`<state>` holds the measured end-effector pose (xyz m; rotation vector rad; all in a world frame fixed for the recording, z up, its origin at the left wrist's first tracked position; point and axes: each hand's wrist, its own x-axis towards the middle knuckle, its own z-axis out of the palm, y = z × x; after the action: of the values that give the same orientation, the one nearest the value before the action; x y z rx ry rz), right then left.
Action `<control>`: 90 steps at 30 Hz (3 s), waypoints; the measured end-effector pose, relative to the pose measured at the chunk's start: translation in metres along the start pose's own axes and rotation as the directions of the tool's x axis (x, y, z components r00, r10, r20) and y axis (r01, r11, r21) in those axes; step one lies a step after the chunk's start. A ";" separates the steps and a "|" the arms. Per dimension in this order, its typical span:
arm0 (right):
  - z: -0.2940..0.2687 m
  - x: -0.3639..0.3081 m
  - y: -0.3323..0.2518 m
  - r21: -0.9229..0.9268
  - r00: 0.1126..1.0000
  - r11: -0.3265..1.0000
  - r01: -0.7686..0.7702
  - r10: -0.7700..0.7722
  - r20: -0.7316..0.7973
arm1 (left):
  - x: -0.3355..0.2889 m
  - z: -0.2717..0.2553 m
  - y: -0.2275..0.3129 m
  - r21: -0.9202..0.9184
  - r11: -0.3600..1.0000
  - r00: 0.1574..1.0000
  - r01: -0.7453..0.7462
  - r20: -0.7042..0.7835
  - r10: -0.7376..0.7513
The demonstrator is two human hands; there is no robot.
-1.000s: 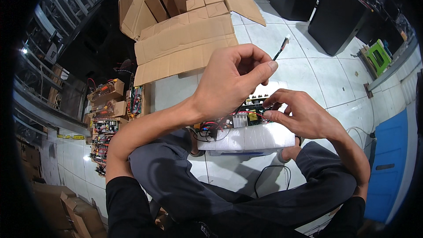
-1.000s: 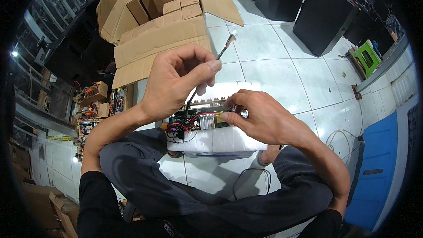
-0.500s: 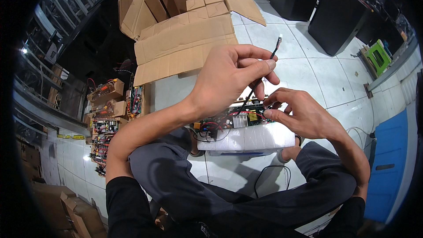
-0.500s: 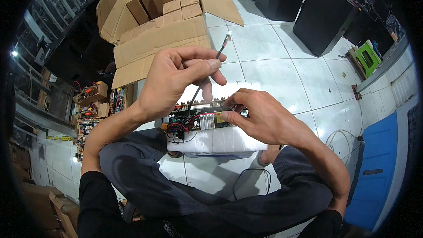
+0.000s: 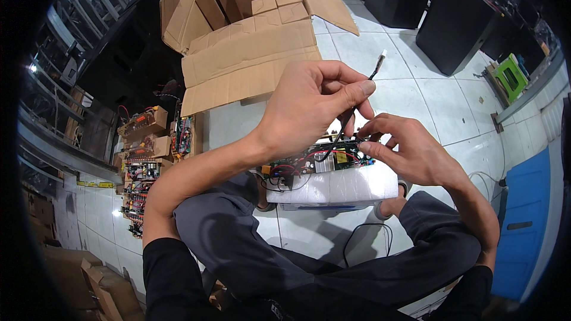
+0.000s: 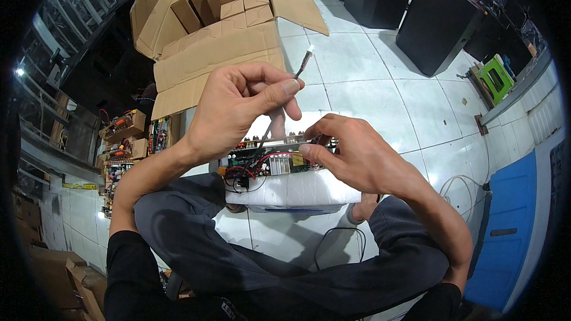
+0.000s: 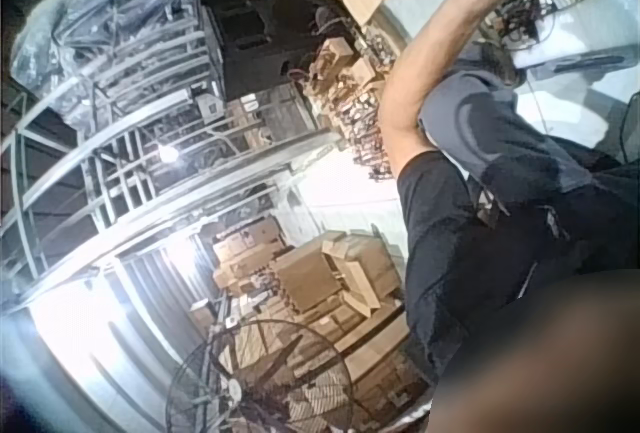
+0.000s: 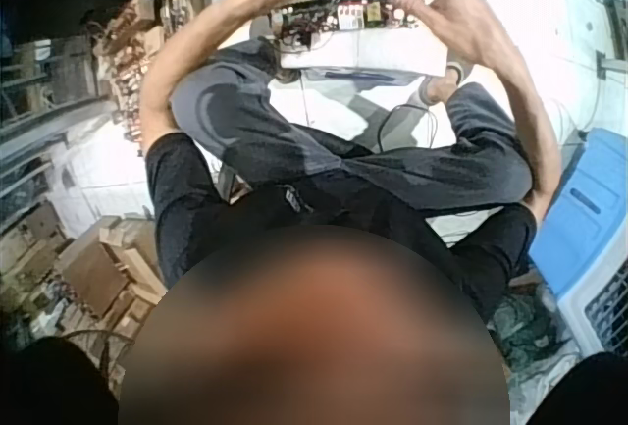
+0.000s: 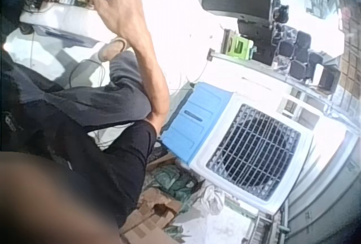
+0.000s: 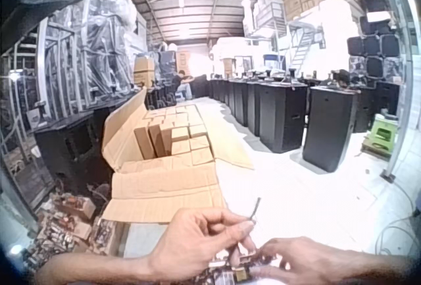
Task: The person uses a hot glue gun to apply glue to a wire connected to a circuit board, then manually adjusts the wire and components. They later open a small cardboard box and remove a plastic bag containing additional wires.
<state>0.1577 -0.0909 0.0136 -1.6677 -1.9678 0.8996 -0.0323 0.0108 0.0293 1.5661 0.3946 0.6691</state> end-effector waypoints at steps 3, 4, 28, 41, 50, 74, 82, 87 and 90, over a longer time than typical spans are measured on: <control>0.000 0.001 0.000 0.016 1.000 1.000 -0.009 0.010 -0.026 | 0.000 0.000 -0.001 0.014 1.000 1.000 -0.005 -0.001 0.005; 0.000 0.001 0.000 0.031 0.999 1.000 -0.001 0.003 -0.040 | 0.000 0.000 -0.001 0.024 1.000 1.000 -0.007 -0.010 0.007; -0.002 -0.003 -0.008 0.614 0.876 0.737 0.283 0.062 -0.479 | -0.002 0.009 -0.009 0.078 0.996 0.999 -0.038 0.016 0.037; -0.001 -0.003 -0.007 0.606 0.868 0.736 0.302 0.050 -0.493 | -0.002 0.007 -0.006 0.160 0.987 0.999 -0.013 0.052 0.005; -0.002 -0.002 -0.006 0.594 0.865 0.745 0.304 0.045 -0.499 | -0.002 0.008 -0.008 0.136 0.990 0.998 -0.025 0.057 0.017; -0.002 -0.002 -0.008 0.583 0.865 0.759 0.290 0.053 -0.500 | -0.002 0.007 -0.010 0.142 0.990 0.998 -0.024 0.059 0.015; -0.003 -0.003 -0.006 0.551 0.858 0.781 0.294 0.039 -0.513 | -0.001 0.011 -0.006 0.133 0.991 0.998 -0.016 0.059 0.008; -0.004 -0.003 -0.010 0.579 0.868 0.773 0.259 0.077 -0.491 | -0.003 0.011 -0.006 0.106 0.994 0.998 -0.012 0.056 0.006; 0.000 -0.001 -0.006 0.597 0.856 0.753 0.276 0.090 -0.509 | -0.004 0.009 -0.008 0.087 0.996 0.999 0.022 0.039 -0.026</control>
<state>0.1530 -0.0922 0.0178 -1.1969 -1.1602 0.8536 -0.0282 0.0026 0.0204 1.6514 0.4164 0.6079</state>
